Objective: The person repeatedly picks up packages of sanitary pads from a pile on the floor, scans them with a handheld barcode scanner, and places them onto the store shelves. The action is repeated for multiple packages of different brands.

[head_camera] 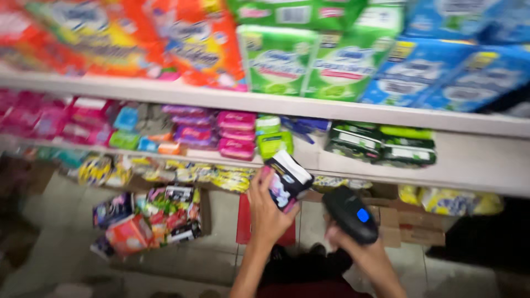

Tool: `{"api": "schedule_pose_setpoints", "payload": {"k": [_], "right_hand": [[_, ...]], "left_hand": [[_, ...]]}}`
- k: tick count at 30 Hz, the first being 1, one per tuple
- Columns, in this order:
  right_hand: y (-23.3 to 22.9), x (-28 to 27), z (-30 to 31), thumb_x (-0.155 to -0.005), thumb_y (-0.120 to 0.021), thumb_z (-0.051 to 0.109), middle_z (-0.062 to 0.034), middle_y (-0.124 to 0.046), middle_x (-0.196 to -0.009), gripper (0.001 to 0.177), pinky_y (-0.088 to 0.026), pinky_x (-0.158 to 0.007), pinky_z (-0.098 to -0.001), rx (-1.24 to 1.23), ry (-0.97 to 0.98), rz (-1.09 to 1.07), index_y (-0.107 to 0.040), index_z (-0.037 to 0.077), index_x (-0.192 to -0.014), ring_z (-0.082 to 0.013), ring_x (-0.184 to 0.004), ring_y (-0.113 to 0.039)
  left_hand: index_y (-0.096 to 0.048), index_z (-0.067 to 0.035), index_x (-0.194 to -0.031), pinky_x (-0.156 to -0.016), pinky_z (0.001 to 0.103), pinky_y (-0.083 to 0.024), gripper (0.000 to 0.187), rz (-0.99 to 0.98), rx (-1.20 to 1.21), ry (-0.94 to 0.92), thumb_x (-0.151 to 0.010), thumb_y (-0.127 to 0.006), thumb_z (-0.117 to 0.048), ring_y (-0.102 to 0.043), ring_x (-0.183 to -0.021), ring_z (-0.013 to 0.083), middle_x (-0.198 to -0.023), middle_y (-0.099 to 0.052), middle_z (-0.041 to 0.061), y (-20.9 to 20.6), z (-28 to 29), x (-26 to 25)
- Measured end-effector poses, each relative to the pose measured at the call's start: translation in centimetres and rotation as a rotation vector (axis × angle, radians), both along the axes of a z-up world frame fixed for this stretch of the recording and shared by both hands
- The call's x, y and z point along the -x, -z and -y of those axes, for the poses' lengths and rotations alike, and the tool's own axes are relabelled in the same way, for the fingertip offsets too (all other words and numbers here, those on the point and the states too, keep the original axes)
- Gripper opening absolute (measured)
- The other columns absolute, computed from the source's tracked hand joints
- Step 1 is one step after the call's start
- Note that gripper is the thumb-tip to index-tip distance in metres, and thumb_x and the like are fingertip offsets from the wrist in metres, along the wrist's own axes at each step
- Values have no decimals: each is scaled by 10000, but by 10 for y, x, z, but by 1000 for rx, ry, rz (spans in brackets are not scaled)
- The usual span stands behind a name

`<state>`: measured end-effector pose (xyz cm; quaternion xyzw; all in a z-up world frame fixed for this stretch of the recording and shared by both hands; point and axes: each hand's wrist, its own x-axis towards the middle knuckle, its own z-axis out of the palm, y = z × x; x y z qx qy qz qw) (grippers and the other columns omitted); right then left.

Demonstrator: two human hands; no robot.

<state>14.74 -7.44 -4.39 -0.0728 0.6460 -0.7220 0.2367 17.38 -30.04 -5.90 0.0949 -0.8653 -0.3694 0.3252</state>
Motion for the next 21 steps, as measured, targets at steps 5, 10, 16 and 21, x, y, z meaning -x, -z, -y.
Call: {"api": "schedule_pose_setpoints", "payload": {"k": [5,10,16,21], "right_hand": [[40,31,-48,-808,-791,38,-68,-680,-915,393,-557,-659,-363,-19,392,110,-643,-4,-1169,-183,-760,-659],[28,30,-84,-709,-839,-38,-78,-696,-1113,646,-575,-827,-346,30,332,-27,-601,1,-1309,-170,-979,-672],[-1,48,-159,-763,-738,6,-147,-695,-1175,673,-576,-884,-441,334,679,219,-527,16,-1402,-286,-1041,-690],[-20,72,-247,-735,-709,12,-119,-634,-1300,809,-533,-974,-445,408,658,-12,-427,79,-1490,-257,-1170,-639]], "left_hand": [[-449,-160,-1465,-1105,614,-326,971,51,226,546,-612,-911,-213,-446,-1320,441,-1488,-452,156,-12,-30,17],[-470,-238,-1521,-1101,602,-329,988,80,474,873,-630,-893,-196,-442,-1343,418,-1568,-431,113,-50,-81,45],[-332,-137,-1514,-1116,563,-334,981,81,-9,799,-742,-893,-366,-409,-1386,408,-1528,-402,194,-100,-146,87],[-344,-143,-1553,-1011,422,-499,908,611,-847,995,-791,-808,-311,-571,-1238,259,-1379,-565,157,-104,-217,128]]}}
